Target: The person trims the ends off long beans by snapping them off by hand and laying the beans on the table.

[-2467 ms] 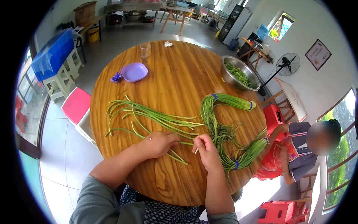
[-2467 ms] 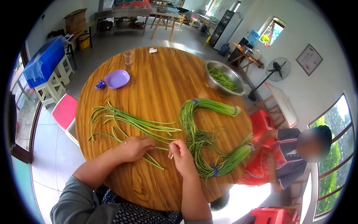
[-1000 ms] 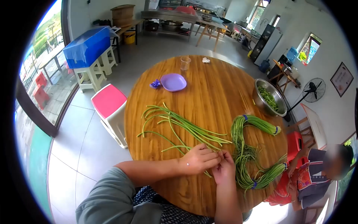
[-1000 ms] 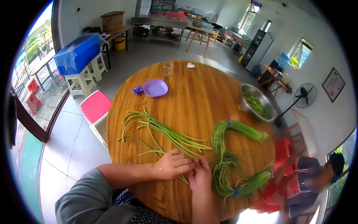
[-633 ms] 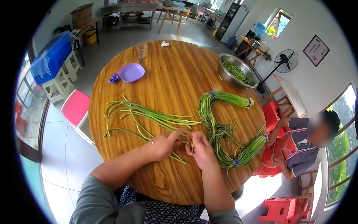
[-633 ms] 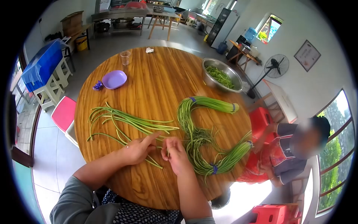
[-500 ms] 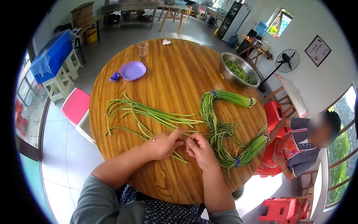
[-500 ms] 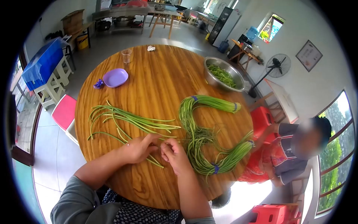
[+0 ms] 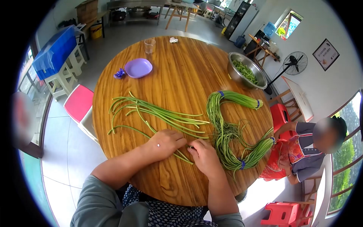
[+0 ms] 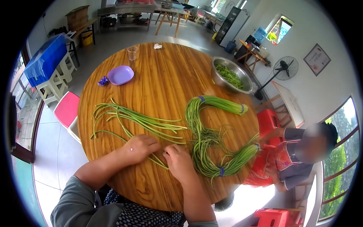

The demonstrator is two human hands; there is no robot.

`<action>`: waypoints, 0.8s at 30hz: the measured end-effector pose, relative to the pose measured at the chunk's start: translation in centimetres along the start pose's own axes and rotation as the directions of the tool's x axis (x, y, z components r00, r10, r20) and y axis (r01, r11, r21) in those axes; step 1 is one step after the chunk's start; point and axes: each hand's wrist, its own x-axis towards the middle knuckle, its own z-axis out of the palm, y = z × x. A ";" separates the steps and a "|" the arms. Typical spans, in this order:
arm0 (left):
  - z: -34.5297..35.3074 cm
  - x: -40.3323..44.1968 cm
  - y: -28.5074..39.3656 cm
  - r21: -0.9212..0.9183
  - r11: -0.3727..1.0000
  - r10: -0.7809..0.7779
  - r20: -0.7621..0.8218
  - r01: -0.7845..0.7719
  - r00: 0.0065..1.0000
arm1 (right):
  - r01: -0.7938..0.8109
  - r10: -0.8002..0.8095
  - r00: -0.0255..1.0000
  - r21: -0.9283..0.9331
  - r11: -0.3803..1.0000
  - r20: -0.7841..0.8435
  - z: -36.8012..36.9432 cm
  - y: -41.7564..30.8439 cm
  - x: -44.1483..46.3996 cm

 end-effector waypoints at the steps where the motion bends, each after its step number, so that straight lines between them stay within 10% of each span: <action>1: 0.0 0.0 0.1 0.009 1.000 -0.001 -0.020 0.001 1.000 | 0.002 -0.002 1.000 0.001 1.000 -0.002 0.2 0.0 -0.1; 7: 0.1 0.5 1.1 -0.010 0.997 -0.078 -0.137 0.077 0.988 | -0.024 0.020 0.993 -0.034 0.999 -0.117 1.6 0.5 0.2; 10: 1.2 0.5 3.0 -0.058 0.997 -0.067 -0.193 0.057 0.979 | -0.045 0.120 0.946 0.245 0.968 -0.301 2.4 2.3 0.6; 12: 1.5 0.9 3.6 -0.052 0.999 -0.018 -0.205 0.007 0.979 | -0.165 0.630 0.775 0.980 0.116 0.056 1.8 3.1 1.7; 16: 0.7 1.4 2.4 -0.206 0.974 -0.140 -0.232 0.092 0.963 | -0.009 0.510 0.860 1.000 -0.007 0.011 -0.4 2.9 1.2; 24: 0.9 0.7 1.5 -0.368 0.908 -0.251 -0.091 0.201 0.964 | -0.402 0.276 0.906 0.858 0.321 0.321 0.0 2.5 0.4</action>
